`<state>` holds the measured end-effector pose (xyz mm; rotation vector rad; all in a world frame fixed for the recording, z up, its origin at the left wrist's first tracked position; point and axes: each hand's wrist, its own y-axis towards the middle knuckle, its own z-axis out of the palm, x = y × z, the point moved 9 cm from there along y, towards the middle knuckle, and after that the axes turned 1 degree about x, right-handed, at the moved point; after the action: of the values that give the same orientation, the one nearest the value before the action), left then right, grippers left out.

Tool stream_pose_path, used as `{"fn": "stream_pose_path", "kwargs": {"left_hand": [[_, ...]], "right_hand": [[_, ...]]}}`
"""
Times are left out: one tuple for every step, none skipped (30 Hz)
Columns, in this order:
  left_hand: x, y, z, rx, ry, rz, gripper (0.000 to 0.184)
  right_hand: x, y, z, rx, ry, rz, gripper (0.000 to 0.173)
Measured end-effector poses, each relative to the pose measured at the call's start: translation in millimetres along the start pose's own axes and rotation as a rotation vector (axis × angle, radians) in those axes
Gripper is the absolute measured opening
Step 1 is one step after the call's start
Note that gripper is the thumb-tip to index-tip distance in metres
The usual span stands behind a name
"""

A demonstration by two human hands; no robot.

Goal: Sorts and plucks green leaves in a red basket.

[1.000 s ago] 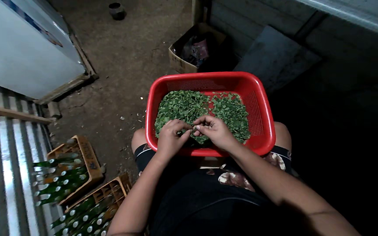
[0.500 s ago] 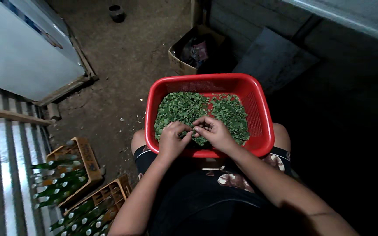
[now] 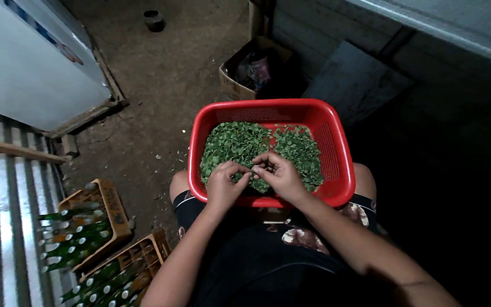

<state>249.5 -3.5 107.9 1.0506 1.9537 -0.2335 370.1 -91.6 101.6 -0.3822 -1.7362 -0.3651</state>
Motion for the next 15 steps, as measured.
{"fn": "stream_pose_path", "kwargs": {"left_hand": [[-2.4, 0.1, 0.0, -0.013, 0.036, 0.020, 0.012], [-5.3, 0.0, 0.0, -0.026, 0.078, 0.043, 0.013], [-8.3, -0.3, 0.1, -0.037, 0.118, 0.069, 0.013], [-11.0, -0.6, 0.3, -0.049, 0.155, 0.094, 0.014], [-12.5, -1.0, 0.7, -0.054, 0.176, 0.108, 0.015], [-12.3, -1.4, 1.3, -0.052, 0.180, 0.111, 0.016], [-11.1, -1.4, 2.0, -0.043, 0.168, 0.104, 0.016], [-9.1, -1.1, 2.6, -0.029, 0.144, 0.088, 0.016], [-6.5, -0.7, 3.0, -0.018, 0.113, 0.069, 0.016], [-3.5, 0.0, 3.2, -0.008, 0.081, 0.046, 0.016], [-0.1, 0.5, 3.5, 0.006, 0.046, 0.020, 0.016], [3.4, 0.9, 4.1, 0.020, 0.010, -0.008, 0.016], [6.5, 1.1, 4.7, 0.034, -0.025, -0.035, 0.016], [9.5, 1.2, 5.5, 0.048, -0.063, -0.060, 0.015], [12.5, 1.3, 6.4, 0.060, -0.110, -0.083, 0.015]], "right_hand": [[0.3, -0.2, 0.1, -0.001, -0.009, -0.009, 0.018], [0.6, -0.3, -0.1, -0.002, -0.013, -0.013, 0.018], [1.1, -0.5, -0.4, -0.003, -0.015, -0.014, 0.018], [1.5, -0.5, -0.6, -0.002, -0.017, -0.016, 0.018], [1.9, -0.3, -0.5, 0.002, -0.019, -0.018, 0.018], [1.8, -0.1, -0.2, 0.009, -0.021, -0.014, 0.019], [1.5, 0.2, 0.1, 0.020, -0.022, -0.005, 0.019], [1.1, 0.5, 0.3, 0.033, -0.019, 0.011, 0.020], [0.4, 1.1, 0.4, 0.042, -0.007, 0.025, 0.020], [-0.7, 1.6, 0.2, 0.047, 0.018, 0.039, 0.020], [-1.8, 1.8, -0.2, 0.046, 0.048, 0.054, 0.021], [-3.0, 1.6, -0.7, 0.044, 0.078, 0.070, 0.021], [-4.2, 1.4, -1.3, 0.040, 0.110, 0.088, 0.022], [-5.1, 1.3, -2.0, 0.036, 0.148, 0.102, 0.023], [-6.4, 1.3, -2.7, 0.034, 0.190, 0.117, 0.023]]}}
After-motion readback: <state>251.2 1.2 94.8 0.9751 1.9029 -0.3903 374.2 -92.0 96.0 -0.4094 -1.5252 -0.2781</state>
